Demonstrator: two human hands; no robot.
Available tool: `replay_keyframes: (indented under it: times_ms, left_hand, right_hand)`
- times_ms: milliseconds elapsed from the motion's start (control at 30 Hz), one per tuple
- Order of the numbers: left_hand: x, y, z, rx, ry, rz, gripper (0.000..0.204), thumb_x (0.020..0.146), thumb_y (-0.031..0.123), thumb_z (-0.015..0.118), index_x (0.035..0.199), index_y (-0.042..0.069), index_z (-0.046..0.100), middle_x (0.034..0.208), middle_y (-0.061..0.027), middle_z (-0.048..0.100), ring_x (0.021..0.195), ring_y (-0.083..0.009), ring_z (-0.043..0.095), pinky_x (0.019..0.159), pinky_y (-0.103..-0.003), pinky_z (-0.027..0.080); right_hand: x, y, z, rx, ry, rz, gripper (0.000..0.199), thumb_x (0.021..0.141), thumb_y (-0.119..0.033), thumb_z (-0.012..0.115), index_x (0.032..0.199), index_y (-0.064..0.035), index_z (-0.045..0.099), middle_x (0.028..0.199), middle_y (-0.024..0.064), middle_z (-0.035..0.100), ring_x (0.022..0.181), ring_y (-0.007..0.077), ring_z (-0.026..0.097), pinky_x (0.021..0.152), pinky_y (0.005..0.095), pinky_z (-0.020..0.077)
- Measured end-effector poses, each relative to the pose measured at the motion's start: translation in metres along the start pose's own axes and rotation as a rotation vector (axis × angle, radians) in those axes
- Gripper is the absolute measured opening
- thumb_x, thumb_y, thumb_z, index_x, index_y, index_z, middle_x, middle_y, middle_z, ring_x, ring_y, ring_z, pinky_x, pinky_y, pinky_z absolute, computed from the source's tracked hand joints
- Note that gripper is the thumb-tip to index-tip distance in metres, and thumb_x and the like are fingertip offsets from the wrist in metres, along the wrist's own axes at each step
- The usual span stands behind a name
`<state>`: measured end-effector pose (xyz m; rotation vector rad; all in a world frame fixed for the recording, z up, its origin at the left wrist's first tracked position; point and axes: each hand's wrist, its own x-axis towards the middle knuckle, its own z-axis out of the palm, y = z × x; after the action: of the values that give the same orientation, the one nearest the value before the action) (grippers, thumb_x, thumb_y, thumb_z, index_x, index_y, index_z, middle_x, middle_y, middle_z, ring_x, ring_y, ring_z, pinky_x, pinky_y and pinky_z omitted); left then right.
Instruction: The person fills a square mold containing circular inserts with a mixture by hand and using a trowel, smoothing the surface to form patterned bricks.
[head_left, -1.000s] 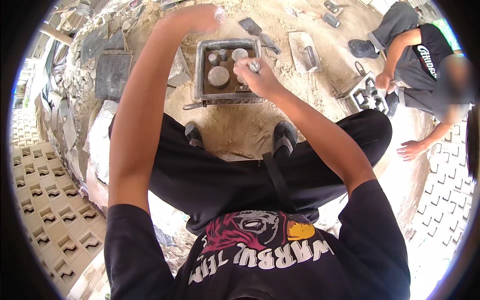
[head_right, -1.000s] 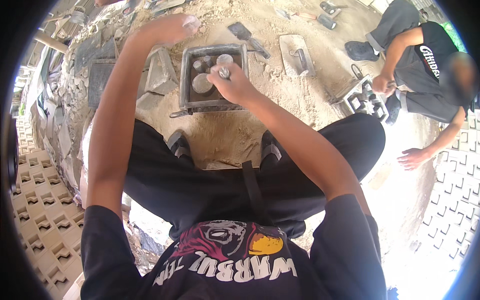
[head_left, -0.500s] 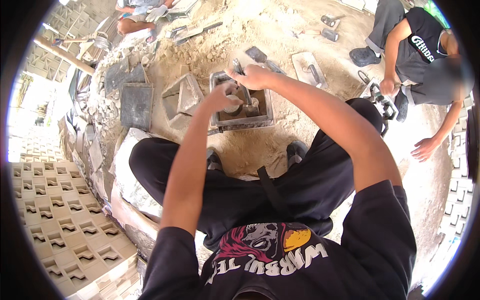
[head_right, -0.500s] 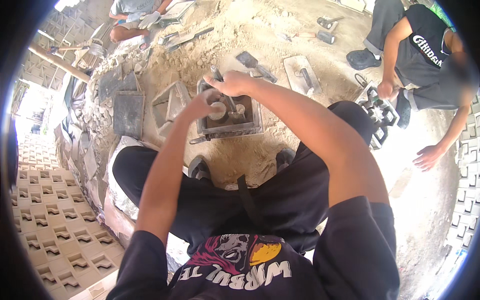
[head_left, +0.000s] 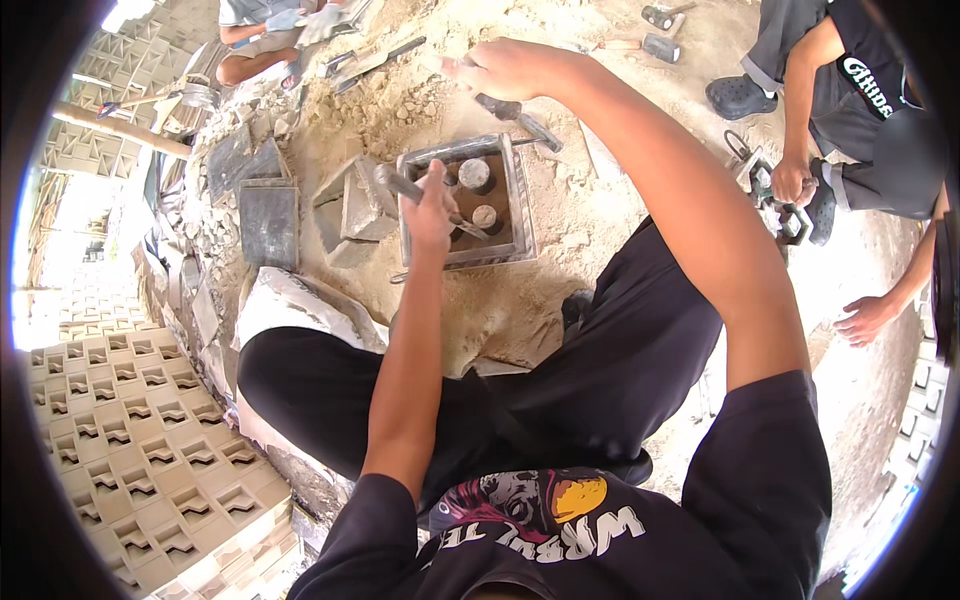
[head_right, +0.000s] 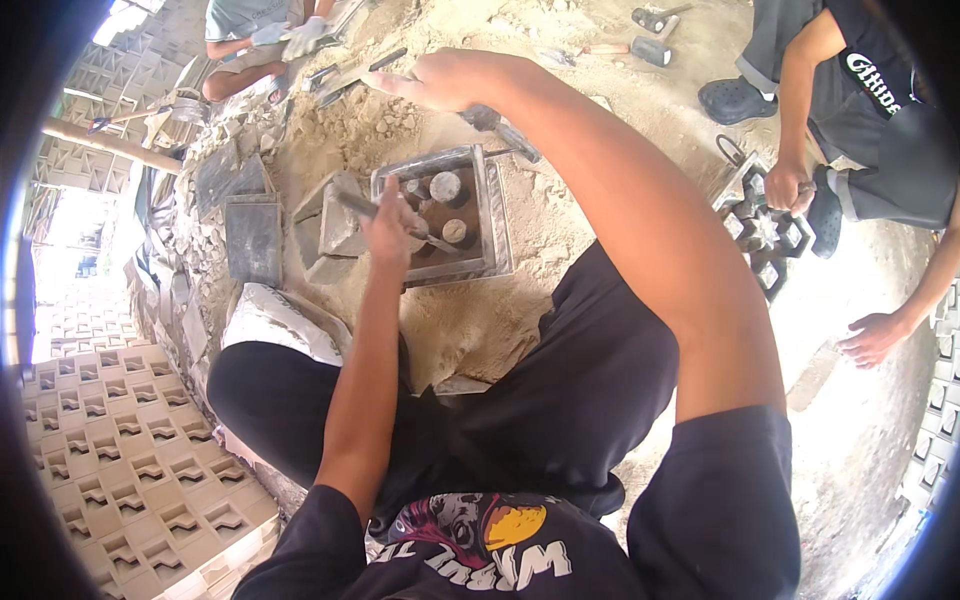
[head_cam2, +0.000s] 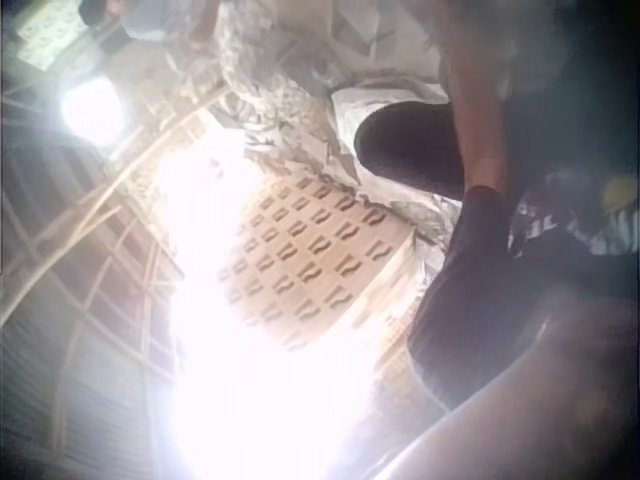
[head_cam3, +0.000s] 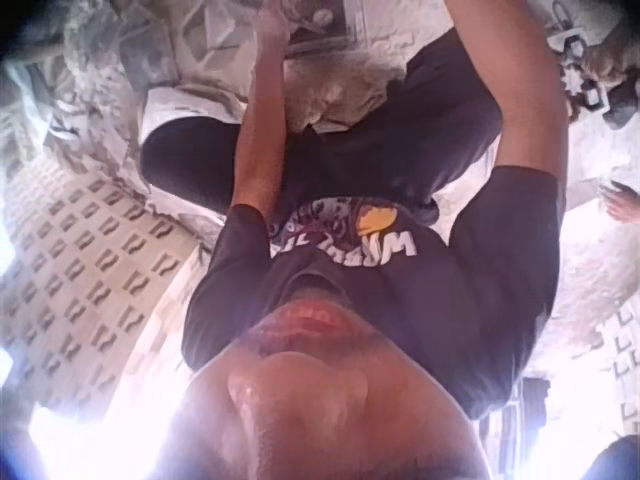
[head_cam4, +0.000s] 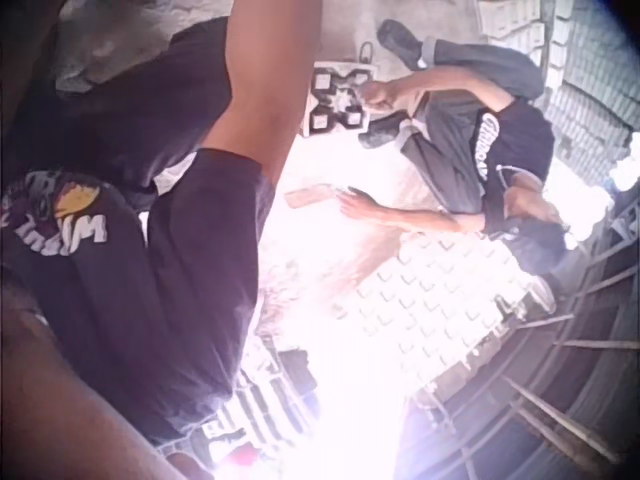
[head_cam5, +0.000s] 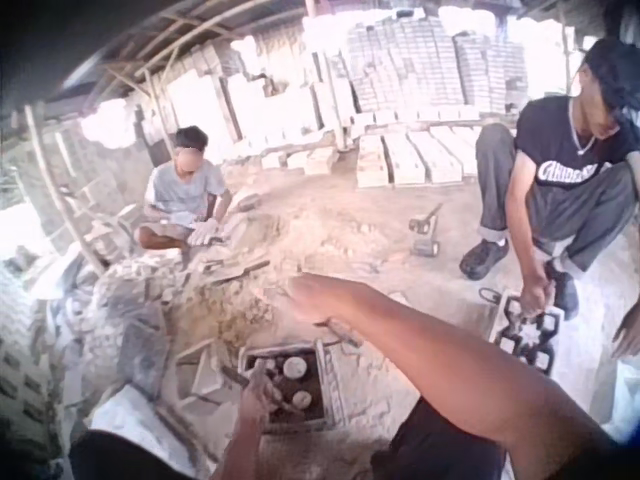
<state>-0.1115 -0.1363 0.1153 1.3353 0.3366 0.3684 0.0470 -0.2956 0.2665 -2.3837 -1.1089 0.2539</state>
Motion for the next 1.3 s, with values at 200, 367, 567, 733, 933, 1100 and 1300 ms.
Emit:
replay_keyframes:
  times_ms: [200, 367, 567, 733, 933, 1100, 1300]
  left_hand:
    - [-0.001, 0.008, -0.014, 0.032, -0.082, 0.01, 0.048, 0.1, 0.031, 0.057, 0.058, 0.014, 0.041, 0.049, 0.0023, 0.038, 0.043, -0.0083, 0.035, 0.044, -0.027, 0.028]
    - [0.004, 0.003, -0.006, 0.01, -0.035, 0.117, 0.047, 0.102, 0.027, 0.051, 0.059, 0.013, 0.04, 0.051, 0.0041, 0.033, 0.044, -0.0087, 0.03, 0.044, -0.028, 0.023]
    - [0.01, 0.006, 0.005, 0.002, -0.03, -0.069, 0.043, 0.103, 0.026, 0.051, 0.062, 0.014, 0.043, 0.052, 0.0058, 0.033, 0.044, -0.0066, 0.028, 0.043, -0.027, 0.021]
    - [0.023, -0.002, 0.008, -0.098, -0.031, 0.099, 0.044, 0.102, 0.024, 0.052, 0.062, 0.015, 0.039, 0.053, 0.0061, 0.033, 0.043, -0.006, 0.026, 0.043, -0.027, 0.02]
    - [0.038, 0.003, 0.0, -0.086, 0.073, 0.092, 0.043, 0.102, 0.021, 0.05, 0.062, 0.015, 0.038, 0.053, 0.0068, 0.033, 0.044, -0.0053, 0.027, 0.043, -0.027, 0.019]
    - [0.047, 0.003, 0.003, -0.119, 0.132, 0.056, 0.042, 0.103, 0.02, 0.05, 0.062, 0.015, 0.039, 0.052, 0.0068, 0.032, 0.044, -0.0053, 0.027, 0.043, -0.027, 0.019]
    - [0.062, 0.004, -0.003, -0.144, 0.128, 0.121, 0.041, 0.101, 0.02, 0.052, 0.063, 0.015, 0.04, 0.053, 0.0064, 0.032, 0.043, -0.0063, 0.027, 0.043, -0.027, 0.02]
  right_hand:
    - [0.004, 0.001, 0.0, 0.095, -0.143, -0.031, 0.109, 0.085, -0.087, 0.021, 0.091, 0.0116, 0.068, 0.085, 0.028, 0.067, 0.081, 0.035, 0.069, 0.079, 0.0458, 0.0534]
    - [0.007, 0.008, 0.01, 0.065, -0.24, 0.02, 0.1, 0.085, -0.087, 0.022, 0.073, 0.0031, 0.064, 0.067, 0.0182, 0.061, 0.068, 0.0277, 0.064, 0.073, 0.0447, 0.0517]
    - [0.002, 0.015, 0.019, 0.216, -0.177, 0.004, 0.087, 0.086, -0.086, 0.024, 0.057, -0.0072, 0.047, 0.054, 0.0058, 0.046, 0.055, 0.0208, 0.053, 0.062, 0.0409, 0.0471]
    - [0.007, 0.015, 0.011, 0.146, -0.411, 0.098, 0.094, 0.087, -0.083, 0.031, 0.107, 0.0005, 0.068, 0.085, 0.0139, 0.068, 0.08, 0.0227, 0.067, 0.075, 0.0378, 0.0518]
    - [0.009, 0.005, 0.003, 0.143, -0.45, 0.116, 0.102, 0.086, -0.085, 0.031, 0.113, 0.0076, 0.064, 0.085, 0.0188, 0.066, 0.088, 0.027, 0.068, 0.077, 0.0385, 0.052]
    - [0.013, 0.012, 0.009, 0.208, -0.428, 0.12, 0.1, 0.087, -0.083, 0.032, 0.122, 0.0061, 0.061, 0.104, 0.0269, 0.067, 0.1, 0.0316, 0.068, 0.086, 0.0404, 0.0515]
    - [0.035, 0.015, 0.025, 0.256, -0.486, 0.089, 0.098, 0.087, -0.082, 0.034, 0.122, 0.0047, 0.063, 0.106, 0.0272, 0.068, 0.104, 0.0345, 0.066, 0.09, 0.0422, 0.0505]
